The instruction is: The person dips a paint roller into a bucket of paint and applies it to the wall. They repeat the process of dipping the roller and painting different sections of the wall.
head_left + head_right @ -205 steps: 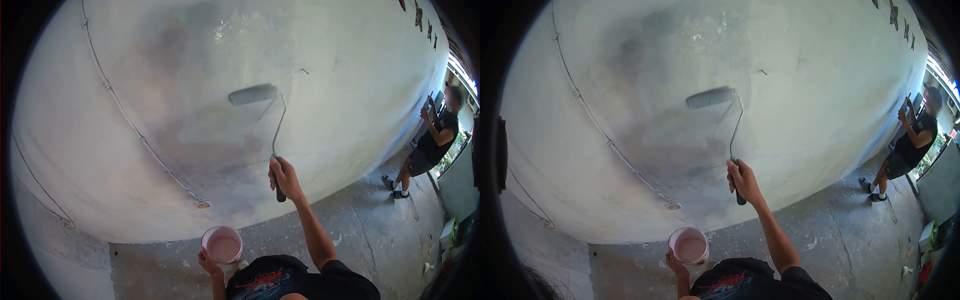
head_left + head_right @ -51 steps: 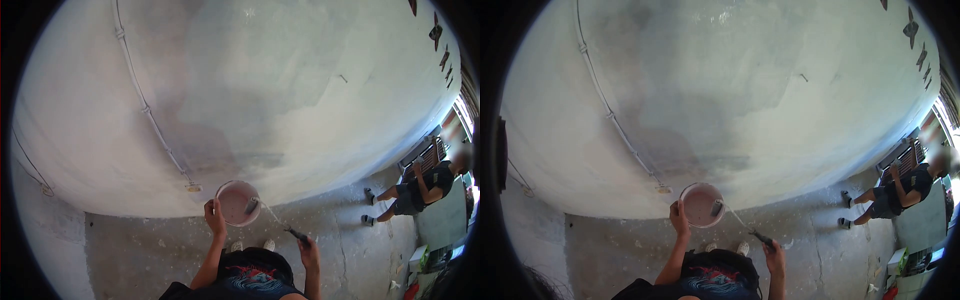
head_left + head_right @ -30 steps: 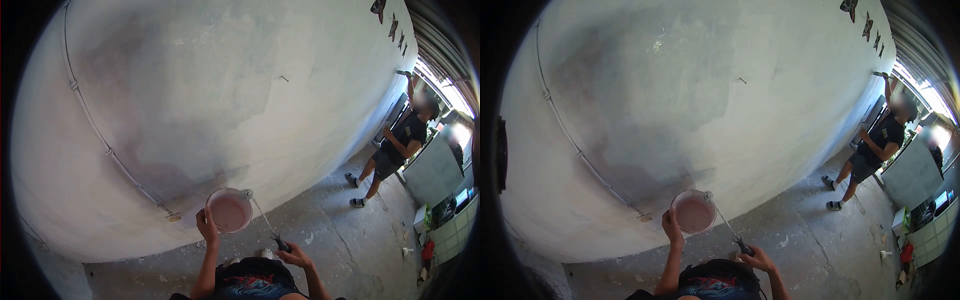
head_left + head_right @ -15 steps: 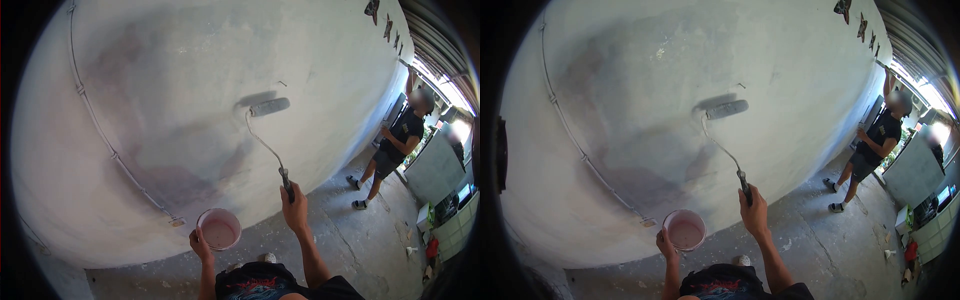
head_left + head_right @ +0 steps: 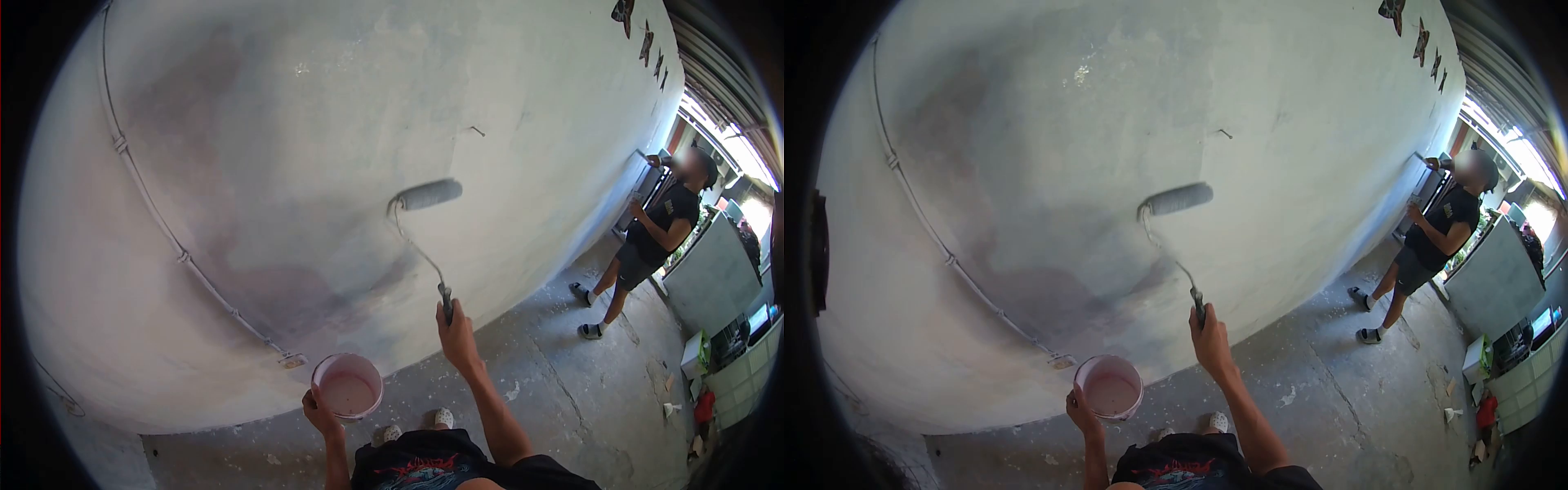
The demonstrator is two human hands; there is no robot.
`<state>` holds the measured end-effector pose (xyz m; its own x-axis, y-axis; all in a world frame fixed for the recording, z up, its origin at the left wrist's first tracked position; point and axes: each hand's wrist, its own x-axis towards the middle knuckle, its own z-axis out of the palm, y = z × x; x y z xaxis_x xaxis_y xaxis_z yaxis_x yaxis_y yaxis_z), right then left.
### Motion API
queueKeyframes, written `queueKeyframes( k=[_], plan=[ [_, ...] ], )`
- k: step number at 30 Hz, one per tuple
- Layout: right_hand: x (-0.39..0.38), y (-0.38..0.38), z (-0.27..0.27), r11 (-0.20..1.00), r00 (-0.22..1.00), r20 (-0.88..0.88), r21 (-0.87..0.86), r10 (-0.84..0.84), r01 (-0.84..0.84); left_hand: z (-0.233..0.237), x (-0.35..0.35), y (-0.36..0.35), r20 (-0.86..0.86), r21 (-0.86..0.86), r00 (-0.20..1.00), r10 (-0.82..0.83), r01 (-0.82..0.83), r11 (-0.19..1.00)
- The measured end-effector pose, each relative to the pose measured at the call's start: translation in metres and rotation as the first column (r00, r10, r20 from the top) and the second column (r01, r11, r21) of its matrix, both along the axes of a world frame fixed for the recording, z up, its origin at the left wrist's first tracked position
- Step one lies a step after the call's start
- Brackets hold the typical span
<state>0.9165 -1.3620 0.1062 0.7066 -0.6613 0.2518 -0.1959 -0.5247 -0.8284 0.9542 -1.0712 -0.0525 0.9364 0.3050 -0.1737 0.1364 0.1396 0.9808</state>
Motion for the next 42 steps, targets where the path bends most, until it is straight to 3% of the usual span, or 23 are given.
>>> queueKeyframes(
  k=[5, 8, 14, 18, 23, 27, 33, 36, 42],
  plan=[
    [-0.009, 0.011, -0.049, 0.997, 0.998, -0.054, 0.069, -0.04, 0.044, -0.011, 0.009, -0.005, -0.03, -0.002, 0.999, -0.042, 0.042, 0.999],
    [-0.017, 0.013, -0.074, 0.99, 0.988, -0.154, 0.14, 0.018, 0.004, -0.016, 0.016, -0.011, -0.023, 0.02, 0.998, -0.061, 0.061, 0.998],
    [-0.023, 0.012, -0.117, 0.997, 0.996, -0.087, 0.079, -0.001, 0.008, -0.004, 0.021, -0.024, -0.021, -0.021, 0.998, -0.06, 0.059, 0.998],
    [-0.019, 0.009, -0.075, 0.989, 0.981, -0.19, 0.151, 0.022, 0.007, -0.015, 0.026, -0.022, -0.018, -0.009, 0.996, -0.084, 0.083, 0.996],
    [-0.001, -0.002, 0.012, 0.999, 0.999, -0.022, 0.014, -0.03, 0.03, -0.01, 0.029, -0.026, 0.011, -0.028, 0.995, -0.102, 0.102, 0.994],
    [0.003, -0.004, 0.054, 1.0, 1.0, -0.018, 0.017, 0.003, -0.002, -0.004, 0.03, -0.032, 0.003, -0.019, 0.994, -0.105, 0.105, 0.994],
    [0.004, 0.006, 0.006, 0.996, 1.0, -0.004, 0.084, -0.02, 0.02, -0.006, 0.028, -0.034, 0.002, 0.005, 0.99, -0.139, 0.139, 0.99],
    [-0.007, 0.008, -0.036, 0.992, 0.992, -0.125, 0.122, 0.006, 0.009, -0.002, 0.023, -0.036, -0.02, -0.053, 0.992, -0.125, 0.124, 0.991],
    [-0.031, 0.008, -0.084, 0.993, 0.973, -0.226, 0.113, 0.052, -0.027, -0.02, 0.026, -0.029, 0.008, 0.024, 0.993, -0.117, 0.117, 0.993]
  ],
)
